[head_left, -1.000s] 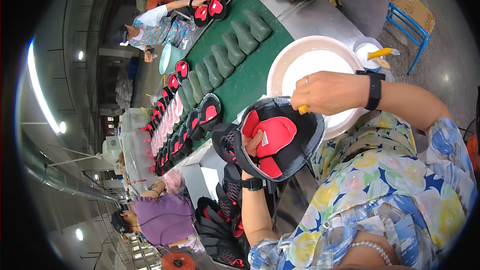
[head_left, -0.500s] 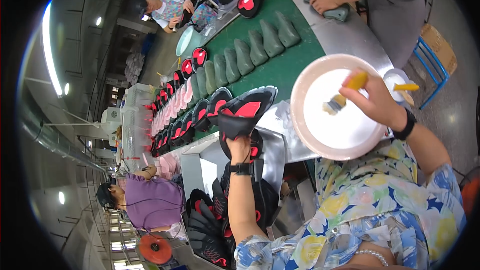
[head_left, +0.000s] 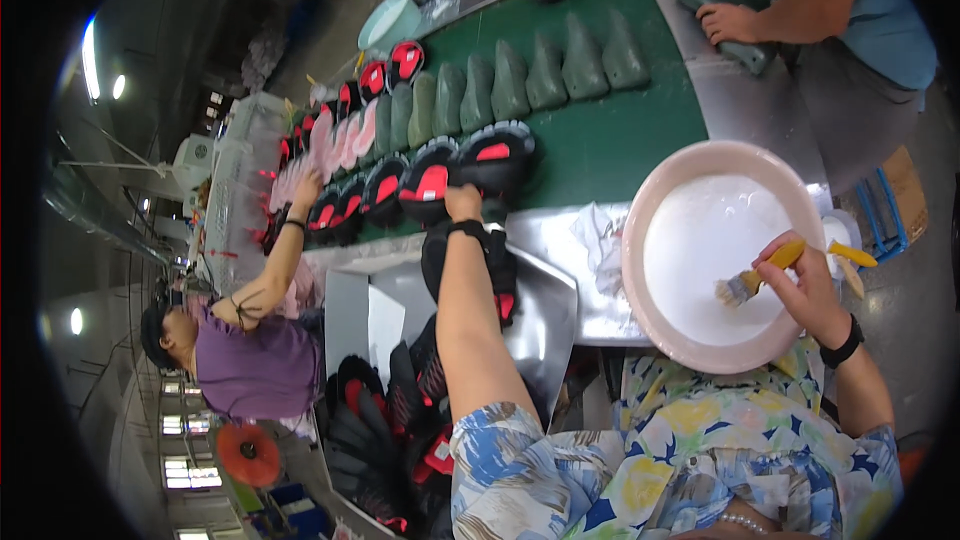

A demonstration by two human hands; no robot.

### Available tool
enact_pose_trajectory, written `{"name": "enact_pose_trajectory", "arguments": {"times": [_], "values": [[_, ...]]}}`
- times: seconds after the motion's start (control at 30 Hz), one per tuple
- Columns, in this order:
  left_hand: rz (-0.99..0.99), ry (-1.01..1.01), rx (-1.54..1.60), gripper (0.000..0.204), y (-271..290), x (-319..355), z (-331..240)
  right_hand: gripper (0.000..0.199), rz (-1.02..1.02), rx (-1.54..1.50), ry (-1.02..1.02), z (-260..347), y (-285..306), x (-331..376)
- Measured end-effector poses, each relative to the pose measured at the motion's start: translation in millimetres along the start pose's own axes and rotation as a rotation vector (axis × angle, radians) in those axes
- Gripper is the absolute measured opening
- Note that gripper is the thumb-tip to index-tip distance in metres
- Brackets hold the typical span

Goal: The recorder is applying adhesive to the inner edges of shoe uppers using a brush at a manufacturing workstation.

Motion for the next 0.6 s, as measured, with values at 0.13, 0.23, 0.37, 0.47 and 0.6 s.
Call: {"name": "enact_pose_trajectory", "arguments": {"times": [0.13, 0.23, 0.37, 0.47, 0.6], "values": [[0.184, -0.269, 0.582, 0.051, 51, 81, -159, 0.012, -0.092, 0.141, -0.061, -21, 7, -8], [0.574, -0.551, 0.265, 0.064, 129, 118, -119, 0.014, -0.080, 0.094, -0.079, -24, 11, -8], [0.554, -0.690, -0.534, 0.082, 116, 230, -75, 0.019, -0.132, 0.123, -0.058, -29, 12, -20], [0.294, -0.781, -0.268, 0.066, 121, 234, -59, 0.022, -0.034, 0.121, 0.016, -29, -16, -41], [0.302, -0.800, -0.264, 0.049, 139, 209, -77, 0.030, 0.085, 0.182, 0.169, -28, -67, -50]]}}
Point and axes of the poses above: each hand's wrist, its own x-axis away from the middle knuckle, its own y-axis out of the back of the hand, z = x × y, the point moved 5 cm from there along -x, towards the middle knuckle, and after that the axes turned 9 degrees about -z, right-handed, at the moved point
